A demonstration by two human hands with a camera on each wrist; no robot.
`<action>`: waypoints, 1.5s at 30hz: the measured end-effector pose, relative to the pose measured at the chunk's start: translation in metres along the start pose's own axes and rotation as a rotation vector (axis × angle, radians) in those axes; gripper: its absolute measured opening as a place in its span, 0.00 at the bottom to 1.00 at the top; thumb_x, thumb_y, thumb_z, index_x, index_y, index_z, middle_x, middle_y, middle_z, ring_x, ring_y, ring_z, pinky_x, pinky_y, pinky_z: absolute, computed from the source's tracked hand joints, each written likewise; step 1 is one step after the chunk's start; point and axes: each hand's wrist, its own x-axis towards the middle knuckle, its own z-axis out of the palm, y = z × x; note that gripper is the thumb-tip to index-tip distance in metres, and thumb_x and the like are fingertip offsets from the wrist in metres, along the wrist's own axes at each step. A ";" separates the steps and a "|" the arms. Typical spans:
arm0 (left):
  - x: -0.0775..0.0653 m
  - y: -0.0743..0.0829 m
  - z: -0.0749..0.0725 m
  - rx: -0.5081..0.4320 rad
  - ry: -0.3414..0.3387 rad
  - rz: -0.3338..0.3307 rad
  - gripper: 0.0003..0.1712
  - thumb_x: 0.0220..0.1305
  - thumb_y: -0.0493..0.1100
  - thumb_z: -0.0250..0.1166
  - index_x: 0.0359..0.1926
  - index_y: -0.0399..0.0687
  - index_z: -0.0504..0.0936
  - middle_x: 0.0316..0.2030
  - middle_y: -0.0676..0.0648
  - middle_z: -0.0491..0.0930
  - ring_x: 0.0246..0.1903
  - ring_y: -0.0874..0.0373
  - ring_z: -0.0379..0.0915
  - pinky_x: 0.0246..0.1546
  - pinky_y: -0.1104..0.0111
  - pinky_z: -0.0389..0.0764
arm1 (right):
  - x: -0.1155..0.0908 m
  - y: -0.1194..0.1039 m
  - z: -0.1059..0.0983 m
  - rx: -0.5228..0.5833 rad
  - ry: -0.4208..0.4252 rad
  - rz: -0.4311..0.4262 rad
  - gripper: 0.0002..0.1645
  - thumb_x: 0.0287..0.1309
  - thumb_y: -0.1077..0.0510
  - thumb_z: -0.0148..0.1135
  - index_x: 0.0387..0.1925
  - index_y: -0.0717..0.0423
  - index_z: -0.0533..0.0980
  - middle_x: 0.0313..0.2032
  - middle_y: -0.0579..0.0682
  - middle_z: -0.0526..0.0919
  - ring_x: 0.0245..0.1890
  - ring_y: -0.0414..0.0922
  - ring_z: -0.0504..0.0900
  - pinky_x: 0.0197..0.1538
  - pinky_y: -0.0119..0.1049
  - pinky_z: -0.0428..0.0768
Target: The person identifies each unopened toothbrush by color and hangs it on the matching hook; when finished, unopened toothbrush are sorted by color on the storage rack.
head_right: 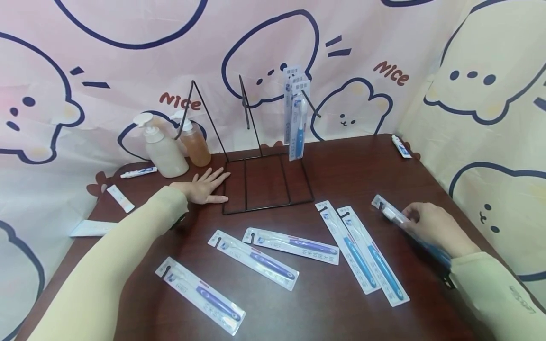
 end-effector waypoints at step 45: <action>0.005 -0.004 0.004 0.007 -0.008 -0.025 0.55 0.51 0.80 0.42 0.71 0.67 0.29 0.70 0.52 0.23 0.67 0.44 0.19 0.58 0.39 0.33 | 0.067 -0.184 -0.041 0.595 0.415 -0.396 0.10 0.60 0.53 0.58 0.41 0.53 0.73 0.43 0.47 0.81 0.38 0.42 0.77 0.39 0.30 0.74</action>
